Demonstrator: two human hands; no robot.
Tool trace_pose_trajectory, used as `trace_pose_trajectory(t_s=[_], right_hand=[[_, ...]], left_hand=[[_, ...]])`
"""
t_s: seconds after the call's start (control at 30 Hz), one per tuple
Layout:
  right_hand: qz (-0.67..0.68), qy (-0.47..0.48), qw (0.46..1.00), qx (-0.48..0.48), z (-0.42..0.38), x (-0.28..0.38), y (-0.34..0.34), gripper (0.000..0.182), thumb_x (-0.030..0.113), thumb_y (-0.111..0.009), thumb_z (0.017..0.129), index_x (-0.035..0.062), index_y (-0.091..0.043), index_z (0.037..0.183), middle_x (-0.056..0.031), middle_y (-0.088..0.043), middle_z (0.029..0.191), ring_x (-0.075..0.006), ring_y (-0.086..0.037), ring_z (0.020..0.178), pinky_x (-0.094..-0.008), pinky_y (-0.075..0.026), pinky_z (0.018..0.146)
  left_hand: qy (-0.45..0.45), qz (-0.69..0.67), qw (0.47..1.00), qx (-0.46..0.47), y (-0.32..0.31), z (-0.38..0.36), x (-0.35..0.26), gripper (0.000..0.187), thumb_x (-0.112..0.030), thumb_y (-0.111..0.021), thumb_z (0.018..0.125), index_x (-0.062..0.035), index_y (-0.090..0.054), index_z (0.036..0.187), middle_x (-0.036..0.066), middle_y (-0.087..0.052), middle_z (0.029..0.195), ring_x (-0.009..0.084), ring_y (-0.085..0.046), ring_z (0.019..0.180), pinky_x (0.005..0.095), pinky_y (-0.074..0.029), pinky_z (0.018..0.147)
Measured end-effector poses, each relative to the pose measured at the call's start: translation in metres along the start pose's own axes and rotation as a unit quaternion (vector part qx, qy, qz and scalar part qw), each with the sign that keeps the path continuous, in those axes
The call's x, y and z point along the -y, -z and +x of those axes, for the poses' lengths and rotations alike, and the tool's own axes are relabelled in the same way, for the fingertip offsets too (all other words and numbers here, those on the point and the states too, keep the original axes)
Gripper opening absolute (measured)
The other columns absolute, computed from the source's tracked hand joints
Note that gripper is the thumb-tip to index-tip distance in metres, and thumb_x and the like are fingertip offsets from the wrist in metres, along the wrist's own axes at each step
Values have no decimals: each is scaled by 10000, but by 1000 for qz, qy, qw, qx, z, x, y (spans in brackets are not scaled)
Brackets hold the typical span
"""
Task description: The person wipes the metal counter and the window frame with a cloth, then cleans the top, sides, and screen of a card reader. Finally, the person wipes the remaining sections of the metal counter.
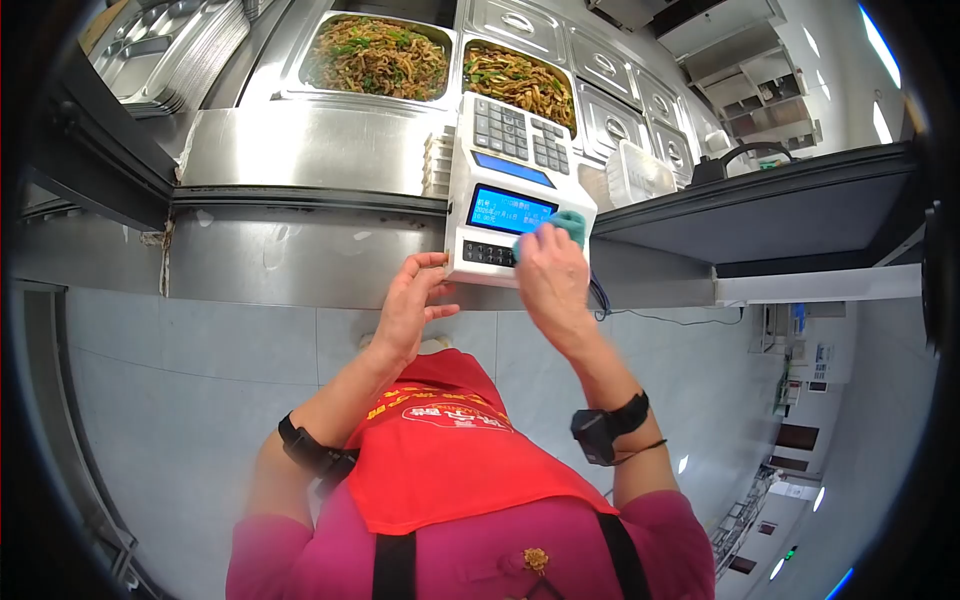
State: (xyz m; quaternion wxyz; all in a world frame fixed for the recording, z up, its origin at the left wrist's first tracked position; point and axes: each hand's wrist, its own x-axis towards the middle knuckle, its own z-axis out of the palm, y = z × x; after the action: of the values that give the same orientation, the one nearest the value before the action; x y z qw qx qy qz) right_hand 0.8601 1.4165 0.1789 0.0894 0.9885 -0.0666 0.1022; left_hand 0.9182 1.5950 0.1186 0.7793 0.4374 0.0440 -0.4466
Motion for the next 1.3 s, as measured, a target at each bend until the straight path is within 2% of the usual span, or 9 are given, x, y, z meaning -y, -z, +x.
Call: trace_pose_trajectory(t_s=[0.17,0.4,0.5,0.63,0.77,0.9,1.07,1.17,1.3], right_hand=[[75,46,996,-26,22,50,-1,86,93,-604,702,68,-578,779,-91,-535,810,-239,-542,803,-344,-444,676],[-8,11,1000,-1,-11,-23,3,74,88,-604,708,63,-585,775,-92,-530,814,-240,-541,795,-359,-441,674],[-43,-3,999,1,-4,-5,-6,59,86,-594,715,66,-589,770,-96,-529,797,-241,-539,786,-358,-438,669],[60,48,996,-52,16,31,-10,69,89,-587,703,57,-581,764,-87,-528,777,-241,-538,785,-349,-436,667],[57,42,997,-9,3,0,-3,136,42,-596,706,51,-609,841,-95,-543,841,-253,-552,804,-361,-449,693],[-31,-4,999,23,-9,-33,8,102,39,-591,711,58,-623,806,-94,-538,847,-248,-552,819,-355,-444,689],[-98,-42,993,44,-7,-15,7,30,101,-599,708,81,-620,714,-79,-531,808,-234,-533,806,-334,-422,682],[-53,-94,990,93,-23,1,25,47,80,-627,696,71,-620,742,-89,-538,827,-251,-544,829,-366,-439,692],[64,-196,978,40,-42,5,44,219,47,-697,693,76,-636,901,-94,-561,907,-287,-558,883,-401,-468,733]], left_hand=[[6,-2,1000,0,3,2,3,328,-247,-488,941,-80,-465,1222,48,-568,1082,154,-535,984,356,-508,799],[3,7,1000,-7,0,1,0,325,-246,-492,939,-85,-466,1220,59,-568,1089,156,-536,995,362,-507,800],[1,12,1000,-13,0,2,3,329,-246,-493,937,-85,-461,1222,63,-568,1098,160,-537,998,364,-506,800],[-12,24,1000,-15,-1,1,5,331,-243,-495,934,-85,-452,1222,70,-567,1102,170,-539,1002,370,-505,804],[-1,32,999,-31,-3,1,2,322,-231,-491,932,-85,-449,1216,71,-566,1088,174,-542,998,378,-505,808],[31,38,999,-8,3,6,-5,301,-222,-492,926,-87,-450,1192,72,-566,1079,181,-544,992,381,-505,810],[111,39,992,47,16,17,-23,322,-238,-523,907,-91,-447,1184,86,-555,1099,195,-533,1003,393,-499,820],[141,62,984,88,21,20,-33,336,-234,-527,905,-89,-445,1197,97,-544,1122,204,-521,1023,394,-499,822],[167,82,976,113,23,22,-44,349,-217,-533,902,-85,-438,1211,101,-531,1143,214,-512,1042,378,-496,825]])
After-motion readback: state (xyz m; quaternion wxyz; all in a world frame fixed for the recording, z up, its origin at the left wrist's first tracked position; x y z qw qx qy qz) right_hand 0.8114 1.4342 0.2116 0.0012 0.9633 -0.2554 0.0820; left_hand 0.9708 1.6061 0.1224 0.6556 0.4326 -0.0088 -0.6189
